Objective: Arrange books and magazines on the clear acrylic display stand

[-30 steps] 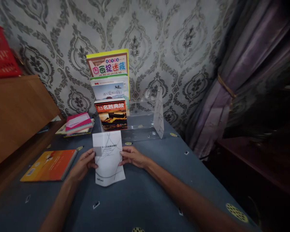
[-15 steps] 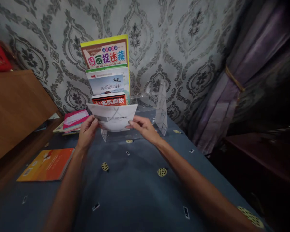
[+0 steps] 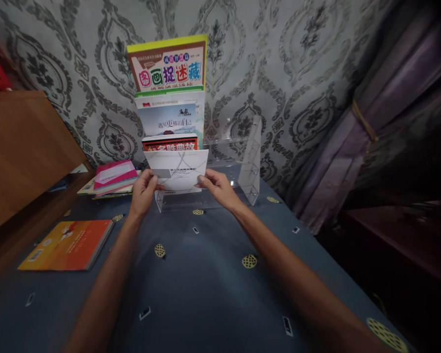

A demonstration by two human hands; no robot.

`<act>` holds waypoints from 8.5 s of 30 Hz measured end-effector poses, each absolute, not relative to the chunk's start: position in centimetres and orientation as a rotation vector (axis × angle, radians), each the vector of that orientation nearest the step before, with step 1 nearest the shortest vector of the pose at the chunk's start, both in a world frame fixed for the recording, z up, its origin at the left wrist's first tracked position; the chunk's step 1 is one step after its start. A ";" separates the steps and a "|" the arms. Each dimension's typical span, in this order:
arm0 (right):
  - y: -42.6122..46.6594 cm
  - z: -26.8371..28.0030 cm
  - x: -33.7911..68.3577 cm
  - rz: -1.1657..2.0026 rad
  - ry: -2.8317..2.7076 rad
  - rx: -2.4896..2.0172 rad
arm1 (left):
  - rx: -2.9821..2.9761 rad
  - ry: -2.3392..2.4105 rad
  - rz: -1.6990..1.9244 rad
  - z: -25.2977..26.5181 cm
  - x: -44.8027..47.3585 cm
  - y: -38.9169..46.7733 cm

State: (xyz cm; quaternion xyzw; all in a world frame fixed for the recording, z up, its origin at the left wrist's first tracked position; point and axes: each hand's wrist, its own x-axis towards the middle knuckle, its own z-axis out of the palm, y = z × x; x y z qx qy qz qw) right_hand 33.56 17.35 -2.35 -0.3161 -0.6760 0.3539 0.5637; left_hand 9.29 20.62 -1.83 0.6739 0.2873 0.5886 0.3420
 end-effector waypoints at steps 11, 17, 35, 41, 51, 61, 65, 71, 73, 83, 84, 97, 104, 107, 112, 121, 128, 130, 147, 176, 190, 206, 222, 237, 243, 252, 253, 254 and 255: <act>19.4 -5.3 33.0 0.791 -1.610 -0.854 | 2.178 1.258 1.566 -3.1 8.2 21.0; 18.9 -5.2 32.7 0.261 -1.799 -1.165 | 2.161 1.371 1.546 -3.7 7.7 21.5; 18.9 -6.9 31.3 0.257 -1.600 -1.287 | 1.997 1.401 1.556 -5.0 7.9 21.8; 18.8 -7.0 31.2 0.290 -1.608 -1.282 | 1.983 1.412 1.563 -5.1 7.9 21.8; 18.7 -7.0 31.1 0.322 -1.646 -1.305 | 1.967 1.463 1.563 -5.1 8.0 21.8; 18.5 -7.0 31.0 0.319 -1.654 -1.307 | 1.954 1.545 1.548 -5.5 7.9 21.9; 18.5 -6.9 31.1 0.316 -1.661 -1.302 | 1.931 1.560 1.552 -5.4 8.0 21.8; 18.4 -6.8 31.1 0.304 -1.677 -1.288 | 1.921 1.554 1.533 -5.2 8.0 21.7; 18.4 -6.7 31.1 0.302 -1.675 -1.279 | 1.923 1.552 1.526 -5.1 8.1 21.6; 18.1 -6.2 31.0 0.337 -1.671 -1.274 | 1.926 1.548 1.532 -4.6 8.4 21.1; 18.0 -6.1 30.9 0.346 -1.664 -1.270 | 1.924 1.540 1.530 -4.6 8.4 21.1; 17.6 -5.9 30.5 0.345 -1.720 -1.164 | 1.896 1.444 1.548 -4.3 8.4 20.9; 17.1 -5.5 30.2 0.318 -1.740 -1.161 | 1.877 1.404 1.586 -4.2 8.3 20.7; 16.9 -5.3 30.0 0.311 -1.753 -1.181 | 1.871 1.376 1.606 -4.1 8.3 20.6; 16.2 -5.0 29.8 0.314 -1.799 -1.196 | 1.871 1.351 1.631 -3.9 8.3 20.3; 15.3 -6.1 28.5 0.365 -1.916 -1.214 | 1.892 1.346 1.699 -3.9 8.3 20.0; 14.3 -9.6 26.0 0.416 -2.143 -1.196 | 1.939 1.857 1.542 -5.0 4.8 19.0; 14.2 -10.3 25.7 0.418 -2.165 -1.185 | 1.941 2.071 1.385 -5.2 3.1 18.4; 14.2 -11.0 25.9 0.571 -2.029 -1.141 | 1.353 2.786 0.521 -7.7 -15.1 14.1; 11.1 -8.7 25.6 0.283 -2.519 -1.145 | 2.391 2.307 0.283 -8.0 5.0 2.4; 7.1 -10.3 22.3 0.245 -2.642 -1.023 | 2.430 1.938 0.576 -11.2 2.6 5.1; 4.4 -12.0 29.5 0.331 -2.483 -1.344 | 2.359 1.690 0.437 -11.4 -0.5 3.4; 4.3 -11.9 29.5 0.292 -2.462 -1.366 | 2.954 1.426 0.254 -10.0 0.4 -1.6; 4.4 -12.1 29.7 0.363 -2.371 -1.261 | 3.312 1.047 0.092 -9.9 4.2 -0.2; 5.0 -12.1 30.1 0.562 -2.245 -1.194 | 3.563 0.848 0.190 -9.5 4.1 -0.2; 5.6 -10.3 30.7 1.066 -1.709 -0.996 | 2.883 1.432 0.415 -4.6 4.8 3.6; 5.7 -10.3 30.6 1.107 -1.637 -0.963 | 2.765 1.484 0.470 -3.7 5.0 3.9; 5.8 -10.3 30.4 1.141 -1.561 -0.931 | 2.656 1.512 0.522 -2.8 5.2 4.0; 5.9 -10.3 30.2 1.169 -1.482 -0.901 | 2.562 1.518 0.575 -2.1 5.5 4.2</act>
